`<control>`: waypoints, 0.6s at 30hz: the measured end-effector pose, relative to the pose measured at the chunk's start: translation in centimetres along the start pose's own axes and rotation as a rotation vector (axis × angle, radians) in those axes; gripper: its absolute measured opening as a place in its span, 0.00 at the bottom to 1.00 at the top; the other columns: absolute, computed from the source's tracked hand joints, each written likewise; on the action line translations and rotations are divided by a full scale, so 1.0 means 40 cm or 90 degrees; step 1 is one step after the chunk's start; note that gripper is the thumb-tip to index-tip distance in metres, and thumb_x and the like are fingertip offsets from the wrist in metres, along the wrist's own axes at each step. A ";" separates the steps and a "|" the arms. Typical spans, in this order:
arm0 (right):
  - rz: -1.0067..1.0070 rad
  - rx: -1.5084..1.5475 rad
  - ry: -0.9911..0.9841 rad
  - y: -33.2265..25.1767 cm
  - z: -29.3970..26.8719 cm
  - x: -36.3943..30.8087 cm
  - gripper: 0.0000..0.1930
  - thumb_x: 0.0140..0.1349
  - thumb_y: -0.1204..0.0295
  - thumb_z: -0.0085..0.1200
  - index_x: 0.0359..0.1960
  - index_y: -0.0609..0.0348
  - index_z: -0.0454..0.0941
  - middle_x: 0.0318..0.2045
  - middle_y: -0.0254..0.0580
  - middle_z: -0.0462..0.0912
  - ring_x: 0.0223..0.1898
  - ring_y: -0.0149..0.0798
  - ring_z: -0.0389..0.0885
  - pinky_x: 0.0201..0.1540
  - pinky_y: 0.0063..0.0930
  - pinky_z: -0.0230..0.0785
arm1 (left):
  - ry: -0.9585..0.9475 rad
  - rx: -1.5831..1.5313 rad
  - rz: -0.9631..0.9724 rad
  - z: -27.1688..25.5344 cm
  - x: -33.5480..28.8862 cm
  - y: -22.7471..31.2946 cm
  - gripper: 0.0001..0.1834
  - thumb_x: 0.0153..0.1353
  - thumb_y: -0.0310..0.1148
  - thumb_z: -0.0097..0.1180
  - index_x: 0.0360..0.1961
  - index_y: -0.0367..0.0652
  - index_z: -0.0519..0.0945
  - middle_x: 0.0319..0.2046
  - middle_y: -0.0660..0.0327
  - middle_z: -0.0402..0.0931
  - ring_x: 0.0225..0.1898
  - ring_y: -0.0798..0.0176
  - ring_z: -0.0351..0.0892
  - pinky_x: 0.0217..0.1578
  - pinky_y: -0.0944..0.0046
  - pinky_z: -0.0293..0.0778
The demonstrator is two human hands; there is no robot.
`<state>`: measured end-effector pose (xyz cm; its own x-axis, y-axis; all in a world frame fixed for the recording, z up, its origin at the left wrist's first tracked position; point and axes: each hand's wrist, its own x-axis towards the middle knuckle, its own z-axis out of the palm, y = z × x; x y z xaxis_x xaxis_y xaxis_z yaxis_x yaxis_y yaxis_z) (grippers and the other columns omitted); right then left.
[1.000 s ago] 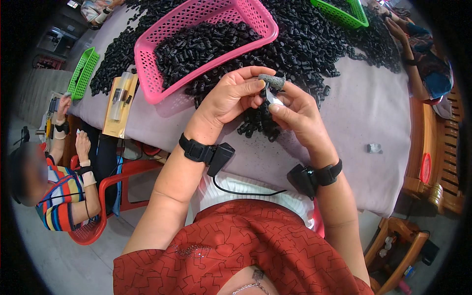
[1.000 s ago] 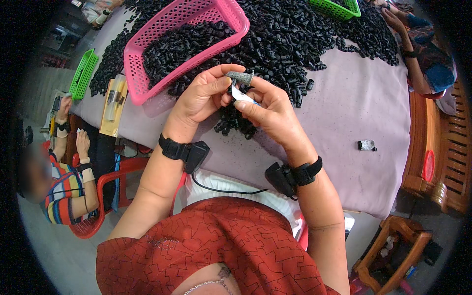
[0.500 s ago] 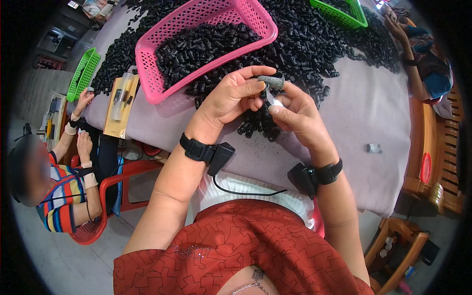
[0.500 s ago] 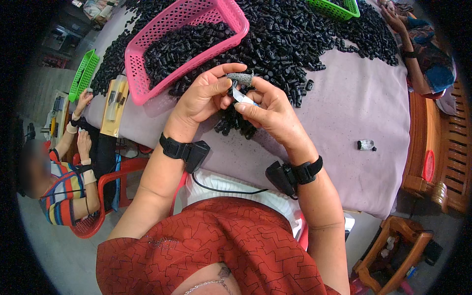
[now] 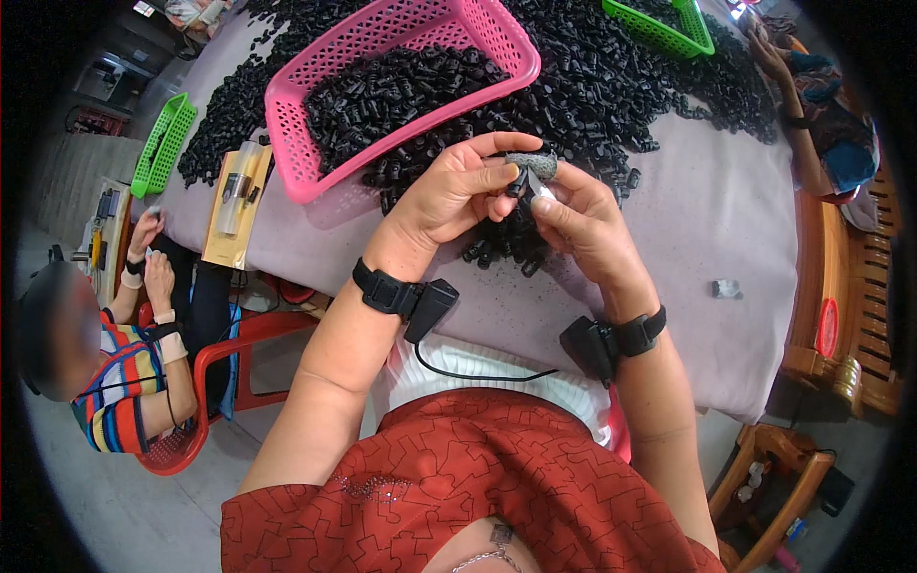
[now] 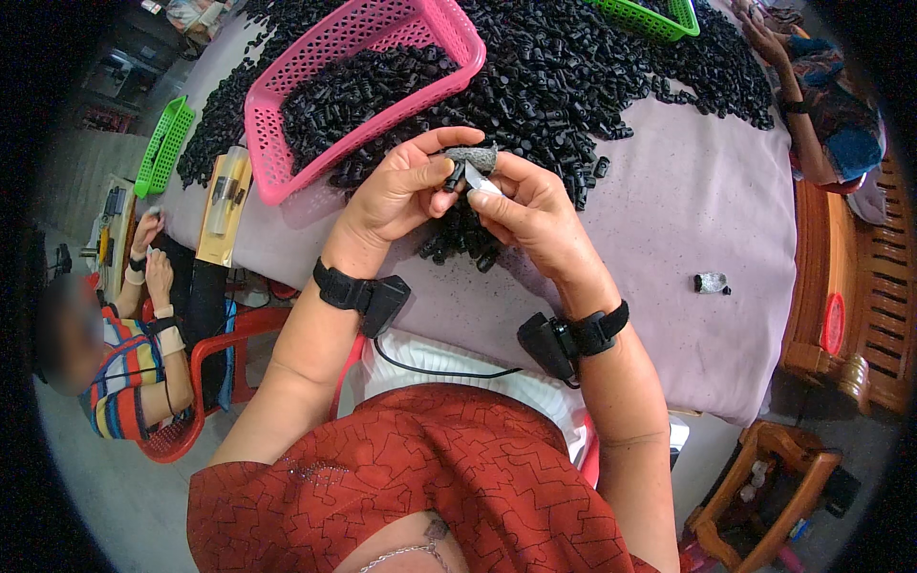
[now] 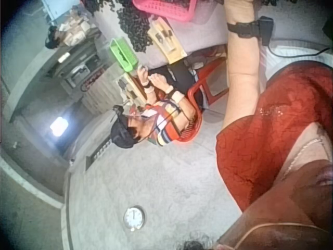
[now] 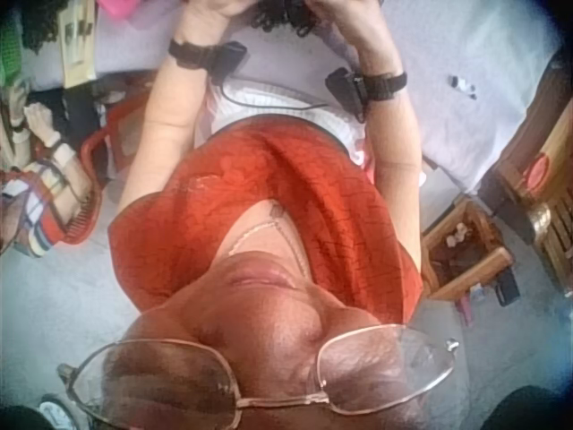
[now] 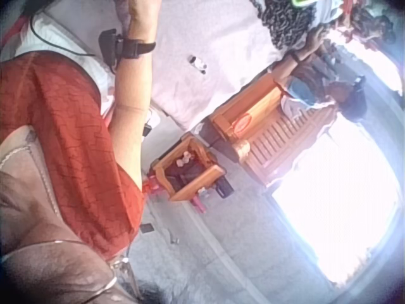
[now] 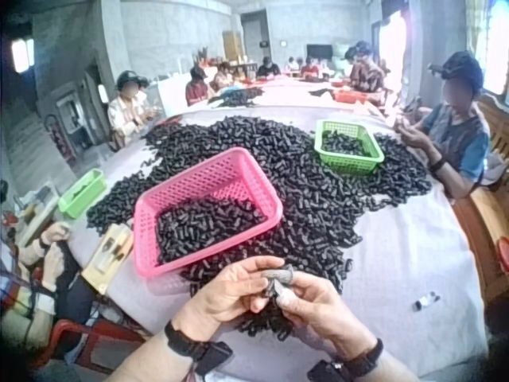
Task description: The person is assembling small black plastic components by hand at a workstation.
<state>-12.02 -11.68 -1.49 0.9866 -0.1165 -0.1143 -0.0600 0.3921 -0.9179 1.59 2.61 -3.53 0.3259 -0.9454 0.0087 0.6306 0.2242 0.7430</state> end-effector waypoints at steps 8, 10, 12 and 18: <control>-0.021 0.002 -0.050 -0.003 0.008 -0.009 0.23 0.61 0.75 0.58 0.58 0.62 0.69 0.27 0.26 0.75 0.21 0.18 0.65 0.21 0.12 0.54 | 0.024 0.007 0.012 -0.002 -0.001 0.004 0.28 0.63 0.32 0.59 0.62 0.36 0.66 0.35 0.64 0.81 0.23 0.78 0.78 0.23 0.80 0.75; -0.010 -0.001 -0.051 -0.003 0.008 -0.008 0.24 0.61 0.75 0.58 0.59 0.61 0.68 0.26 0.25 0.74 0.21 0.18 0.65 0.21 0.12 0.54 | 0.027 0.005 0.012 0.002 -0.001 0.005 0.28 0.63 0.32 0.59 0.62 0.36 0.66 0.35 0.64 0.81 0.23 0.78 0.78 0.23 0.80 0.75; -0.010 -0.002 -0.050 -0.007 0.011 -0.009 0.24 0.61 0.75 0.58 0.59 0.61 0.68 0.26 0.25 0.74 0.21 0.17 0.65 0.21 0.12 0.54 | 0.029 0.002 0.013 0.002 -0.001 0.005 0.28 0.63 0.32 0.59 0.62 0.36 0.66 0.35 0.64 0.81 0.23 0.78 0.78 0.23 0.80 0.75; -0.013 -0.010 -0.020 -0.007 0.010 -0.005 0.22 0.62 0.75 0.58 0.57 0.61 0.71 0.26 0.25 0.74 0.21 0.17 0.64 0.20 0.12 0.53 | 0.013 -0.003 0.006 0.000 0.000 0.004 0.28 0.63 0.32 0.60 0.62 0.37 0.66 0.35 0.63 0.80 0.23 0.77 0.76 0.23 0.79 0.73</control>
<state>-12.16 -11.41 -1.06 0.9919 -0.0951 -0.0842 -0.0426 0.3754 -0.9259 1.68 2.65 -3.39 0.3461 -0.9382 0.0021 0.6309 0.2344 0.7397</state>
